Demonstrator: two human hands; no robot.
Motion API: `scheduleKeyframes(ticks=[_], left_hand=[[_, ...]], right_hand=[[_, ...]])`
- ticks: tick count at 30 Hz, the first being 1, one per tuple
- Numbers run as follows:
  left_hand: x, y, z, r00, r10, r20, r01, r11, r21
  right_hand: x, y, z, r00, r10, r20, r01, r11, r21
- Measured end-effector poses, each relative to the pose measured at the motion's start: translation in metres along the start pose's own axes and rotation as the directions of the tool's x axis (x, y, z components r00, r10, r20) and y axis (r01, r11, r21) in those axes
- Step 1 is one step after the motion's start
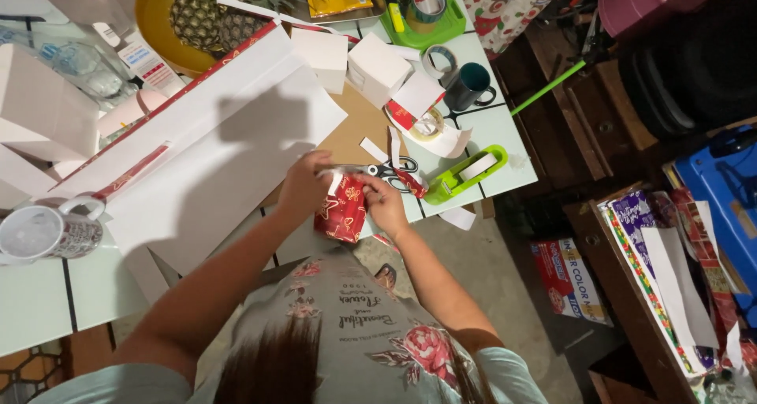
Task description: The person wraps a small rectangular box with red patterned wrapping paper on a cluttered table. They fold the paper around the box, use scissors to trim the excess, and secure the edges with tape.
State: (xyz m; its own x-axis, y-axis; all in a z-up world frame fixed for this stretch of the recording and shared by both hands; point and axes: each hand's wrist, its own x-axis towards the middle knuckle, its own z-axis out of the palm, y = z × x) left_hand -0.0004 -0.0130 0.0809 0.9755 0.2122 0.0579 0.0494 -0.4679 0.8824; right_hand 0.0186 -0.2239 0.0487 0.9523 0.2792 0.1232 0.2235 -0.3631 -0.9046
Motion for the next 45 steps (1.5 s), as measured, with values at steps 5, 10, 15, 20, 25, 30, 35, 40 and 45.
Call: scheduleKeyframes(ticks=[5,10,15,20,25,30,35,40,45], left_hand=[[0.021,-0.039,0.012,0.898,0.433,0.080,-0.438,0.860,0.261],[0.030,-0.045,0.002,0.731,0.587,0.348,-0.676,0.555,0.484],[0.015,-0.030,0.007,0.842,0.356,0.405,-0.539,0.525,0.659],[-0.009,0.003,-0.010,0.923,0.246,0.296,-0.371,0.772,0.516],[-0.040,-0.005,-0.008,0.979,-0.125,0.161,0.059,0.929,0.365],[-0.052,0.000,-0.004,0.989,-0.146,0.029,0.134,0.961,0.242],[-0.051,0.021,-0.010,0.980,-0.195,0.034,0.186,0.964,0.191],[-0.044,0.020,-0.004,0.992,-0.100,-0.072,0.113,0.971,0.209],[-0.047,0.040,-0.010,0.977,-0.188,-0.098,0.198,0.974,0.108]], right_hand=[[-0.012,-0.027,-0.004,0.949,-0.313,0.047,0.316,0.923,-0.222],[-0.016,-0.016,-0.003,0.904,-0.413,0.114,0.421,0.807,-0.413],[-0.020,-0.024,-0.002,0.891,-0.418,0.178,0.452,0.774,-0.445],[-0.033,-0.027,0.010,0.902,-0.353,0.247,0.431,0.720,-0.544],[-0.031,-0.018,0.011,0.891,-0.362,0.275,0.454,0.691,-0.563],[-0.024,-0.020,0.004,0.846,-0.431,0.314,0.534,0.696,-0.480],[-0.013,-0.024,-0.004,0.784,-0.484,0.388,0.618,0.669,-0.414],[-0.003,-0.016,-0.013,0.699,-0.520,0.491,0.700,0.639,-0.319],[0.008,-0.033,-0.026,0.679,-0.341,0.650,0.683,0.619,-0.388]])
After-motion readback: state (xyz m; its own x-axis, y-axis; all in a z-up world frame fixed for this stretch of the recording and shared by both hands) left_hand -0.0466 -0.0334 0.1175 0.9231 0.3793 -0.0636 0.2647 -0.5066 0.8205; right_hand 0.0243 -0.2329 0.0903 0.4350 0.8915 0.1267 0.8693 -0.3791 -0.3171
